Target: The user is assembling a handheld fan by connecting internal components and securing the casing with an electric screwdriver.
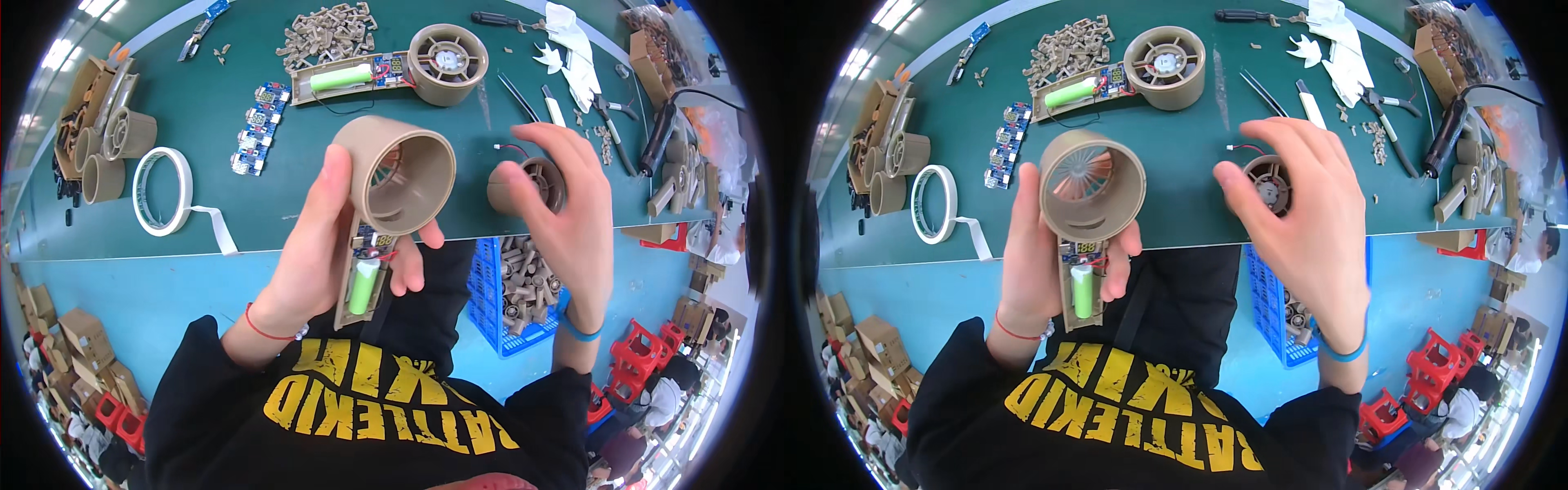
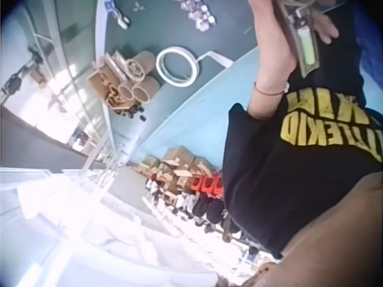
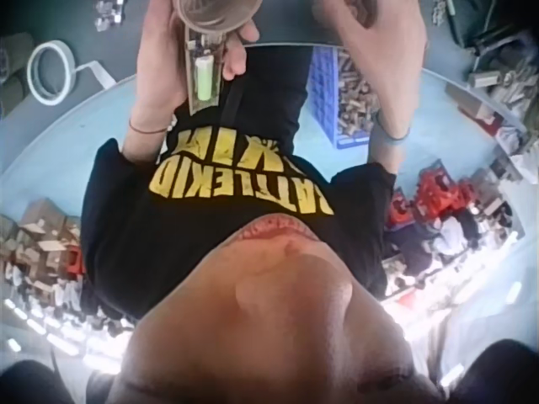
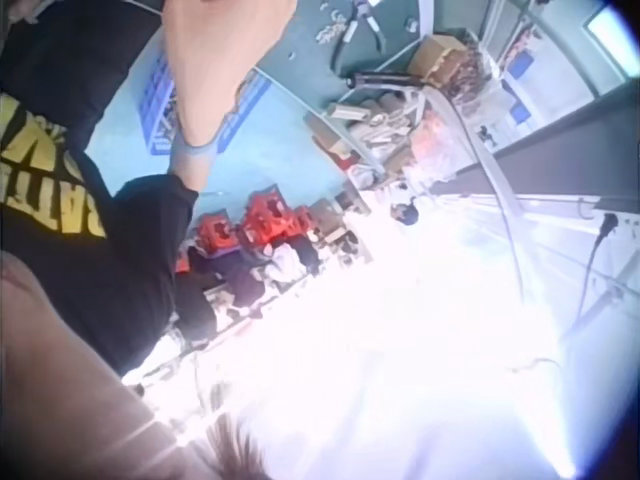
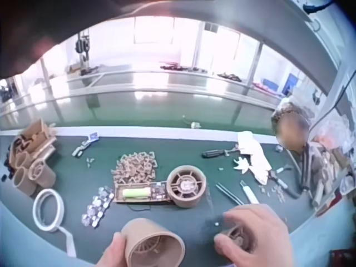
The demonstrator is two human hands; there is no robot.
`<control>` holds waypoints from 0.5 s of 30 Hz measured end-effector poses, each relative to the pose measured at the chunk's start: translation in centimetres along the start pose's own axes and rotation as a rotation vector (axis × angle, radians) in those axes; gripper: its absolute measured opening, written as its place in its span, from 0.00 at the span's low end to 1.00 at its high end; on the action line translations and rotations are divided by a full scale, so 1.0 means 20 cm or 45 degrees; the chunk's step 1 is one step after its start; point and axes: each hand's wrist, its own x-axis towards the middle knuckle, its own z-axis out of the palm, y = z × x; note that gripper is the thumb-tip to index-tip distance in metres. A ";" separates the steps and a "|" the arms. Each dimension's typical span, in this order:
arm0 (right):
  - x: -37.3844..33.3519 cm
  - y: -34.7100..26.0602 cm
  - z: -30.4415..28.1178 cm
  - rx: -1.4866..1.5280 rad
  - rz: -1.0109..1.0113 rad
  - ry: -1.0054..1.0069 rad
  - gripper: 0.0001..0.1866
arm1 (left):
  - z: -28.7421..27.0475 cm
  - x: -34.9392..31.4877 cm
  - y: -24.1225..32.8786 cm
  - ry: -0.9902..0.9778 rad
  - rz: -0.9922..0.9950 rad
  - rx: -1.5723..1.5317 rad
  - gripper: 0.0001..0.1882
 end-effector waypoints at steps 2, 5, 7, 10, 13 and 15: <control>0.06 -0.04 0.00 -0.280 0.180 -0.359 0.14 | 0.00 0.01 -0.01 0.037 -0.004 0.084 0.46; 0.08 -0.03 0.01 -0.322 0.132 -0.428 0.10 | 0.02 0.02 0.00 0.063 0.117 0.006 0.44; 0.07 -0.01 0.02 -0.327 0.097 -0.456 0.08 | 0.02 0.05 -0.02 0.071 0.160 0.013 0.43; 0.04 0.01 0.03 -0.158 0.044 -0.292 0.08 | -0.01 0.05 -0.01 -0.028 0.177 0.062 0.38; -0.01 0.02 0.08 0.115 0.112 -0.208 0.08 | -0.02 0.07 -0.05 -0.095 0.175 -0.022 0.34; -0.04 0.01 0.09 0.275 0.144 -0.157 0.09 | 0.01 0.07 -0.08 0.001 0.161 0.075 0.35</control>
